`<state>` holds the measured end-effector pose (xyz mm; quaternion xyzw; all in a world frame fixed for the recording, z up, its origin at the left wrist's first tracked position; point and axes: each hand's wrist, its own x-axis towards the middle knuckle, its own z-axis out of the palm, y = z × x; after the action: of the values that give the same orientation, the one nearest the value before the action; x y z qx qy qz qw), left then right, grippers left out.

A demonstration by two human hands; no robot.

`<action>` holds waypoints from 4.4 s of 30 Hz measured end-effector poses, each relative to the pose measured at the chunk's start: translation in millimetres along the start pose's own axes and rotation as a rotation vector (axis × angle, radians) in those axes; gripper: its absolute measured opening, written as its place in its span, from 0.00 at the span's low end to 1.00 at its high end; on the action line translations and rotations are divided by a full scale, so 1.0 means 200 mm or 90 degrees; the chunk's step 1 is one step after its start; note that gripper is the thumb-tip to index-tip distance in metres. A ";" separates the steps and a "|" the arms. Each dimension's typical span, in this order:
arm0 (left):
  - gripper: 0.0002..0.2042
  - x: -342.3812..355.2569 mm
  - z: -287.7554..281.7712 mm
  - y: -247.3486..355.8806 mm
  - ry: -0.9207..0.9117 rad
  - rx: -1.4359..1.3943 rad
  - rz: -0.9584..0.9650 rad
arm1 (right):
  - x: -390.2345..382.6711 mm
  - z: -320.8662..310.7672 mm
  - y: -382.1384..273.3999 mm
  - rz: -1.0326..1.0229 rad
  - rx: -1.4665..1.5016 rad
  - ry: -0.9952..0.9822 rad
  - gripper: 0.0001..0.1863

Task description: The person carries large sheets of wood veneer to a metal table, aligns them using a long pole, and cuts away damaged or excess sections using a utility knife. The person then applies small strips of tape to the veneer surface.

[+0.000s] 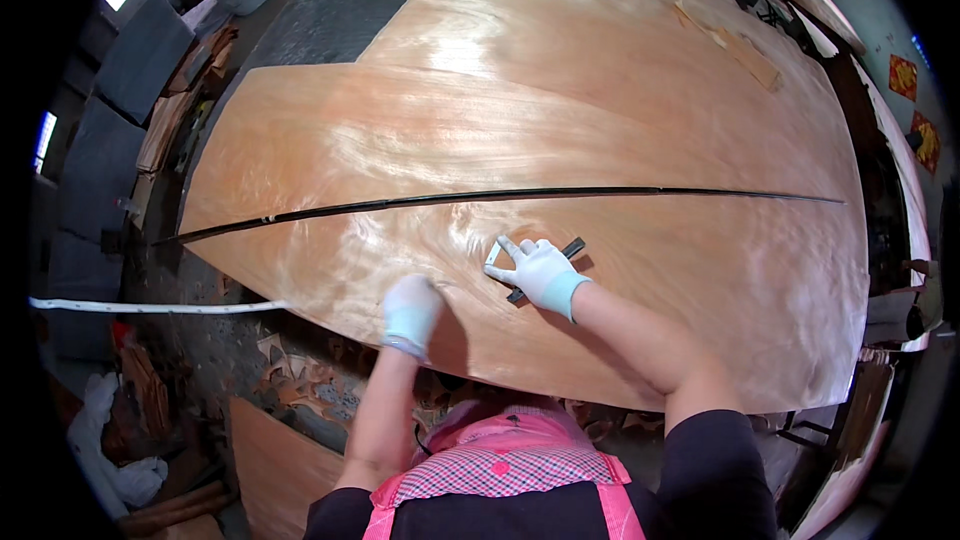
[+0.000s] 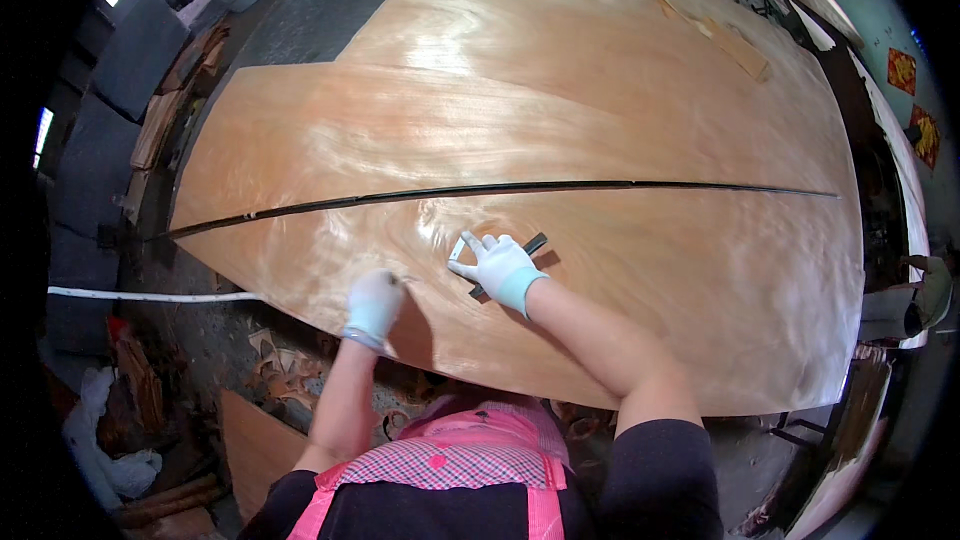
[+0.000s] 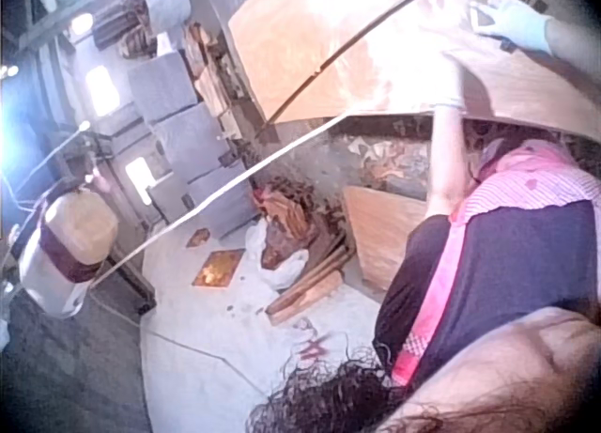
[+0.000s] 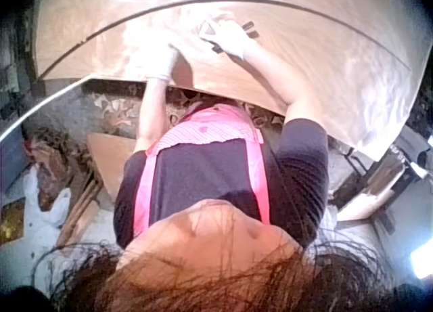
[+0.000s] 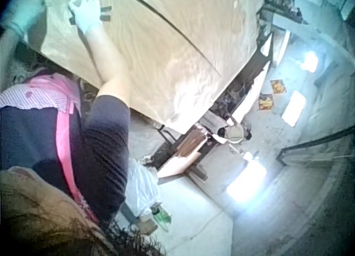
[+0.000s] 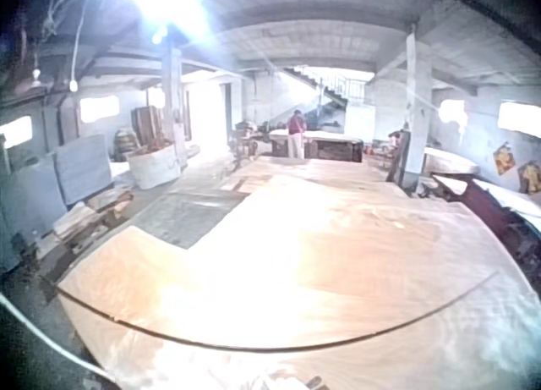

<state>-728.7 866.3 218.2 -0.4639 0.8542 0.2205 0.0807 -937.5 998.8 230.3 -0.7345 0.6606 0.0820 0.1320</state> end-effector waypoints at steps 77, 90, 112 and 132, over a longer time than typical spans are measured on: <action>0.27 -0.12 0.11 0.17 -0.164 0.087 0.049 | -0.33 0.13 -0.11 0.188 0.279 -0.003 0.39; 0.25 -0.86 0.13 -1.34 -0.311 -0.154 -0.096 | 0.02 0.04 -0.90 0.177 0.349 0.231 0.31; 0.17 -1.23 -0.11 -3.75 -0.044 -0.592 -0.370 | 2.47 -0.40 -2.89 -0.221 0.678 -0.049 0.28; 0.14 0.32 -1.66 -5.67 0.142 -0.345 -0.326 | 4.76 -0.84 -3.31 0.289 1.495 0.184 0.31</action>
<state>197.1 131.3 149.0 -0.6879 0.6248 0.3592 -0.0858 -182.3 106.6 166.4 -0.0358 0.4553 -0.6308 0.6272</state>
